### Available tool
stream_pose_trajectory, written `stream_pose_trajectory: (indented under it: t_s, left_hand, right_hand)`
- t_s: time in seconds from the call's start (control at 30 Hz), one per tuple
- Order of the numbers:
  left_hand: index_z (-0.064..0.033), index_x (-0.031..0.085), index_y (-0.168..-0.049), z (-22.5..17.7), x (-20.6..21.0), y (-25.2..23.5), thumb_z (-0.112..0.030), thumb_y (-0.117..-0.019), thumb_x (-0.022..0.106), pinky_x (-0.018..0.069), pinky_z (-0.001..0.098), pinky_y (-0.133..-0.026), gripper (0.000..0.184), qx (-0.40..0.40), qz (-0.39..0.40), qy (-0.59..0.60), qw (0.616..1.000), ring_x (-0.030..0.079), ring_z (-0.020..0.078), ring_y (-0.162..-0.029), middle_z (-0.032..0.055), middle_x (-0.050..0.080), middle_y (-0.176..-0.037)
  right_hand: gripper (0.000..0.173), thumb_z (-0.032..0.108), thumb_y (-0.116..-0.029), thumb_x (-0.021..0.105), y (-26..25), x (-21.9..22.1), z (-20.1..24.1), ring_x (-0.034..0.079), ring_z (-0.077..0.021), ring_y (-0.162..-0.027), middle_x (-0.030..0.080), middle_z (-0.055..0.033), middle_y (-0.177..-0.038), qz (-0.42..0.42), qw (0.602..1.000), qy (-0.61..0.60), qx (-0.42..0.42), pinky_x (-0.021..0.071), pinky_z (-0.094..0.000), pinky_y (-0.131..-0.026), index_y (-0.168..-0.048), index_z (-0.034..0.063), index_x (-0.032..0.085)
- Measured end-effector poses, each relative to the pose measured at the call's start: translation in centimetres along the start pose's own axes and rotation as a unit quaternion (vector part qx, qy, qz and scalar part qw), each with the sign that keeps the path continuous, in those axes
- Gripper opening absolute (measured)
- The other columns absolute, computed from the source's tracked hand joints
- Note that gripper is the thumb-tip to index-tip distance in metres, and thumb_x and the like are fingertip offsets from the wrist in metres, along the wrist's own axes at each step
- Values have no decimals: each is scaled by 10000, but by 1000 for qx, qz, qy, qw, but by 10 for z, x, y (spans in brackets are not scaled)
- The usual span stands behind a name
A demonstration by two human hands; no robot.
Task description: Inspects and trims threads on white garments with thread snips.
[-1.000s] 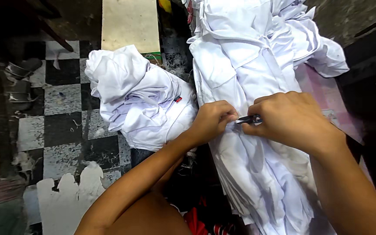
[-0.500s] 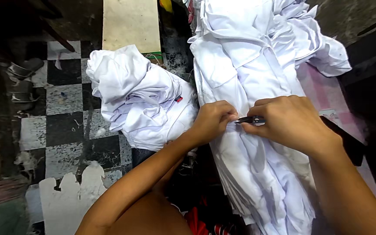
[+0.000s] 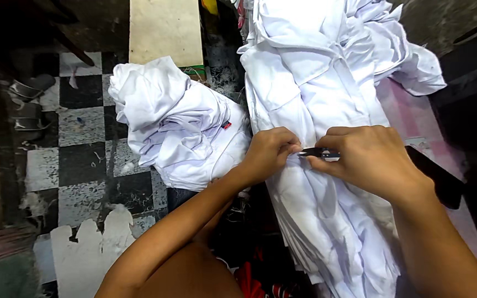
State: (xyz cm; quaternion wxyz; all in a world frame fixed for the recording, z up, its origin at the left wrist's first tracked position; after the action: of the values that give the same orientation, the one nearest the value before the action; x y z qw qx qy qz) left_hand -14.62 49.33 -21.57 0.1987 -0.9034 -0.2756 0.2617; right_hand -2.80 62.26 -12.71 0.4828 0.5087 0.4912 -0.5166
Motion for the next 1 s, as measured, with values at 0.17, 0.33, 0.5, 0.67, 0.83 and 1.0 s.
stream_pose_trajectory:
  t_s: [0.17,0.33,0.5,0.67,0.83,1.0]
  left_hand:
    - [28,736,-867,-1,0,1,22,-903,687,566,258,-729,61,-2,0,1,1000,693,139,-775,129,723,-883]
    - [37,739,-880,4,2,0,16,-911,680,567,253,-750,70,8,-3,14,1000,699,140,-785,137,729,-884]
    - [41,735,-939,-4,-26,-3,-25,-948,670,570,266,-788,94,-33,-16,-7,999,697,137,-834,126,729,-941]
    - [-13,601,-1262,-24,-77,18,-48,-1006,583,470,545,-1016,259,-177,67,-310,932,583,406,-1192,258,541,-1387]
    - [-7,726,-1166,-28,-61,-6,-135,-847,809,542,461,-871,354,-79,26,-145,986,657,312,-1037,196,682,-1142]
    - [9,740,-1013,-10,-12,3,-83,-832,808,551,266,-739,214,-28,48,2,998,668,135,-816,97,715,-912]
  right_hand:
    - [283,324,-868,736,-2,0,3,565,-258,-505,576,-51,-644,-3,1000,9,-7,356,-432,-433,-722,84,698]
    - [264,302,-877,747,-2,1,4,573,-268,-508,585,-54,-643,-2,1000,8,-12,364,-439,-434,-733,84,709]
    - [392,485,-858,622,9,-8,-17,553,-206,-537,566,-10,-670,-33,997,-59,19,363,-421,-450,-794,109,710]
    - [389,520,-871,625,23,-14,-32,527,-76,-611,585,39,-708,-76,975,-175,112,395,-316,-534,-850,136,687]
    - [245,342,-853,783,12,17,-28,603,-42,-650,679,34,-841,-27,911,-377,164,507,-250,-556,-965,139,705]
    - [216,80,-827,809,4,35,-26,603,-42,-638,685,24,-795,50,851,-493,172,502,-206,-564,-1025,84,723]
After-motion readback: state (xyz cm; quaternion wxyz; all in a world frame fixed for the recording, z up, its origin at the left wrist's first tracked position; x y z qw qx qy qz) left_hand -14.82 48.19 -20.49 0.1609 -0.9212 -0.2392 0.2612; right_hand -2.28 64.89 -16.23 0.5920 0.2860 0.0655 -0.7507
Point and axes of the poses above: each hand's wrist, its own y-axis away from the middle knuckle, its own x-axis out of the palm, z = x × y, the point moved 2 cm from there along -y, towards the middle knuckle
